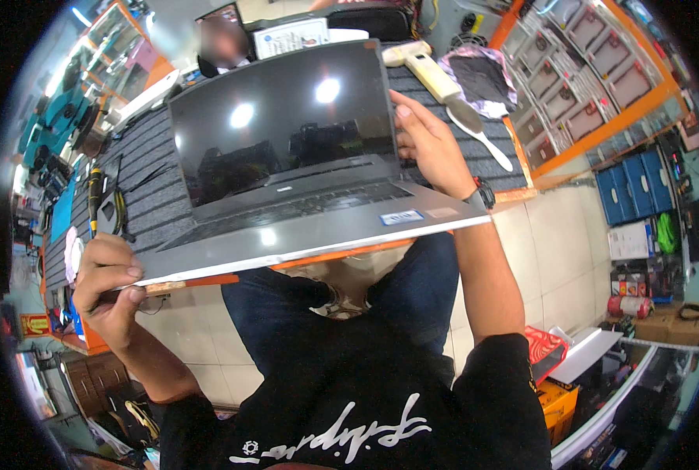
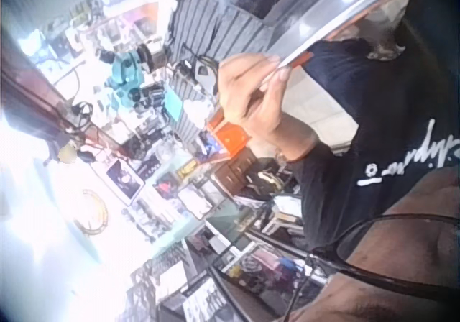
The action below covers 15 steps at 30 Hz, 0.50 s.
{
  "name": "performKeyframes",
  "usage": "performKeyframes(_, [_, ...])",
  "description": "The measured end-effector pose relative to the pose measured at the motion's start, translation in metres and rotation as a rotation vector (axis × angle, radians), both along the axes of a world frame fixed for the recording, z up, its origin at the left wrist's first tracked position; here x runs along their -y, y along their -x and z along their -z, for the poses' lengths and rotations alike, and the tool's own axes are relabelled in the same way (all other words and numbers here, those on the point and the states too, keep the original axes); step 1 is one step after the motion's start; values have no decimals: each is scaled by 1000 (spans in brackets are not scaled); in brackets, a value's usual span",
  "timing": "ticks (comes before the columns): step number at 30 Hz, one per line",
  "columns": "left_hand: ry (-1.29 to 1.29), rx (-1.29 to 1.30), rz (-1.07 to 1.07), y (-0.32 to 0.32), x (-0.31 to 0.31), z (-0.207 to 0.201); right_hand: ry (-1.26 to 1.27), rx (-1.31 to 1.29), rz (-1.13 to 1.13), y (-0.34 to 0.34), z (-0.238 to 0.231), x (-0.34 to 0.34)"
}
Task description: The person cleans a laptop battery with a cloth, places it into the open laptop chassis, secures it with a screwdriver, reconnects the battery cable, and closes the laptop.
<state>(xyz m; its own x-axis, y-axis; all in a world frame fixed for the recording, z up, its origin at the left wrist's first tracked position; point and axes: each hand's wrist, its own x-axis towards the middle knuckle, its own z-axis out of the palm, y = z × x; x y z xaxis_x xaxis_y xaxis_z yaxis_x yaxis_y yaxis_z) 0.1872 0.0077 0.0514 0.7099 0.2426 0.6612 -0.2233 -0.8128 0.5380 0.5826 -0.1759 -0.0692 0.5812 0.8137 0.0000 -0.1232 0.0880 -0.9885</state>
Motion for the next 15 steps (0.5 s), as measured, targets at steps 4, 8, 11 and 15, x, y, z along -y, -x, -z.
performKeyframes(4, [26,22,36,-3,-4,-3,-31,18,-28,-8,8,-1])
performKeyframes(8, [242,239,161,-4,-24,25,-3,53,-7,8,0,-7])
performKeyframes(11, [334,215,261,-17,-26,32,25,83,9,4,1,-5])
performKeyframes(15, [401,150,403,-36,-31,21,60,84,68,2,2,-7])
